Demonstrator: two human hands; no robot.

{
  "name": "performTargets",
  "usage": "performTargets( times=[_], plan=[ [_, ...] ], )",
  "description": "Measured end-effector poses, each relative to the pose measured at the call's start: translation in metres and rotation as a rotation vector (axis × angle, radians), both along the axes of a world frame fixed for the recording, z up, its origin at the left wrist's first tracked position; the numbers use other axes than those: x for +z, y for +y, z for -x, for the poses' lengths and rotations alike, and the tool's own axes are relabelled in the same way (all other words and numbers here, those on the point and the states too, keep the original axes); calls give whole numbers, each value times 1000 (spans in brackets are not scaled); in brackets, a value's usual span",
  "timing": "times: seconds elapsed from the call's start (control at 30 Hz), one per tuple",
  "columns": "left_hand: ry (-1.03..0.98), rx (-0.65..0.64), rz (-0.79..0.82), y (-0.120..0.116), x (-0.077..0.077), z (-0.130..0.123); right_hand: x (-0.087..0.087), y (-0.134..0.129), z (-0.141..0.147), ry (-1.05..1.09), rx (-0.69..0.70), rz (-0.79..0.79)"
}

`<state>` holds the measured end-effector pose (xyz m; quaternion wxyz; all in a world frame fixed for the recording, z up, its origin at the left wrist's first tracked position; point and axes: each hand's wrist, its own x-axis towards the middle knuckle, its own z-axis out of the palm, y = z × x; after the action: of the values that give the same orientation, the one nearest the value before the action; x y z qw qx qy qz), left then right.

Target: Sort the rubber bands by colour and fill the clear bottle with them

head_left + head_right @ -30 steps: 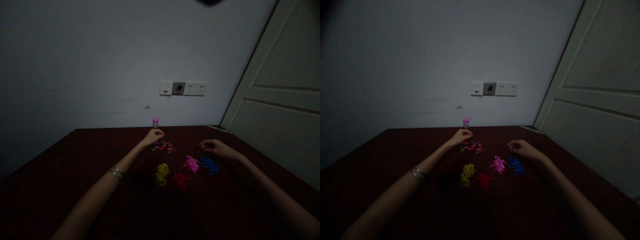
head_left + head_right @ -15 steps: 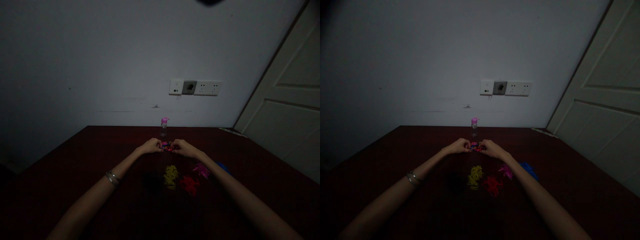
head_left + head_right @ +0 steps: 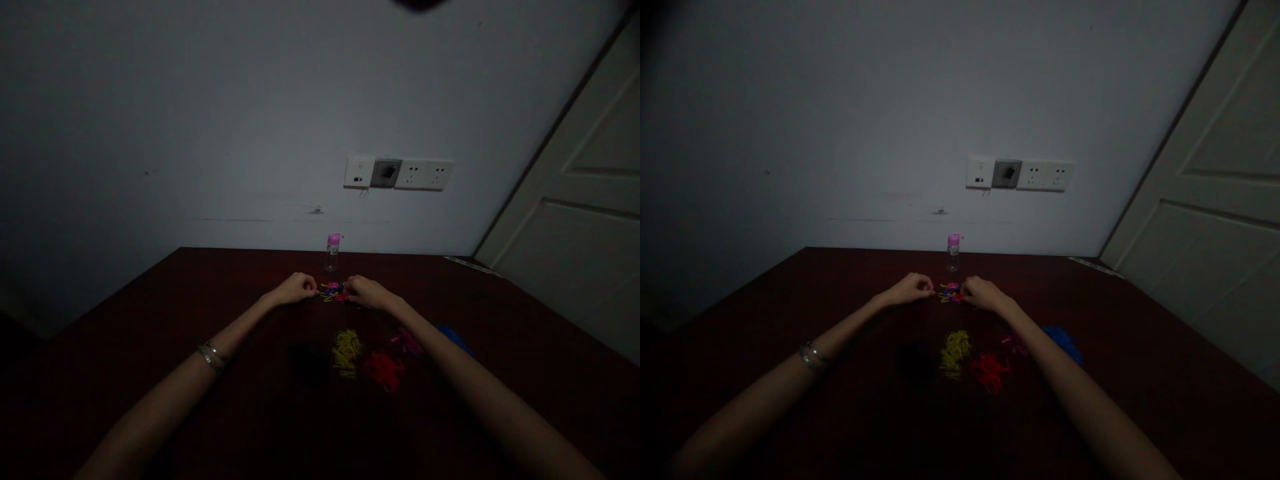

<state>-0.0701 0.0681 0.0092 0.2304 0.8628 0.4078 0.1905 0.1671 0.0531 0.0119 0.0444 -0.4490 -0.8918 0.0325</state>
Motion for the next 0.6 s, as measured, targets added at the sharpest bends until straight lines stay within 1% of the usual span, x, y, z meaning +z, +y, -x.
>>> performTargets(
  times=[0.17, 0.33, 0.43, 0.6],
  plan=[
    [-22, 4, -18, 0, -3, 9, 6, -4, 7, -143, 30, -69],
    [-30, 41, -34, -2, -1, 14, 1, 1, 7, -188, 75, -99],
    [-36, 50, -48, -3, 2, 17, -1, 5, 2, -120, 112, -76],
    [-60, 50, -52, -5, 4, 19, 7, 4, -10, 174, 141, 10]
  ],
)
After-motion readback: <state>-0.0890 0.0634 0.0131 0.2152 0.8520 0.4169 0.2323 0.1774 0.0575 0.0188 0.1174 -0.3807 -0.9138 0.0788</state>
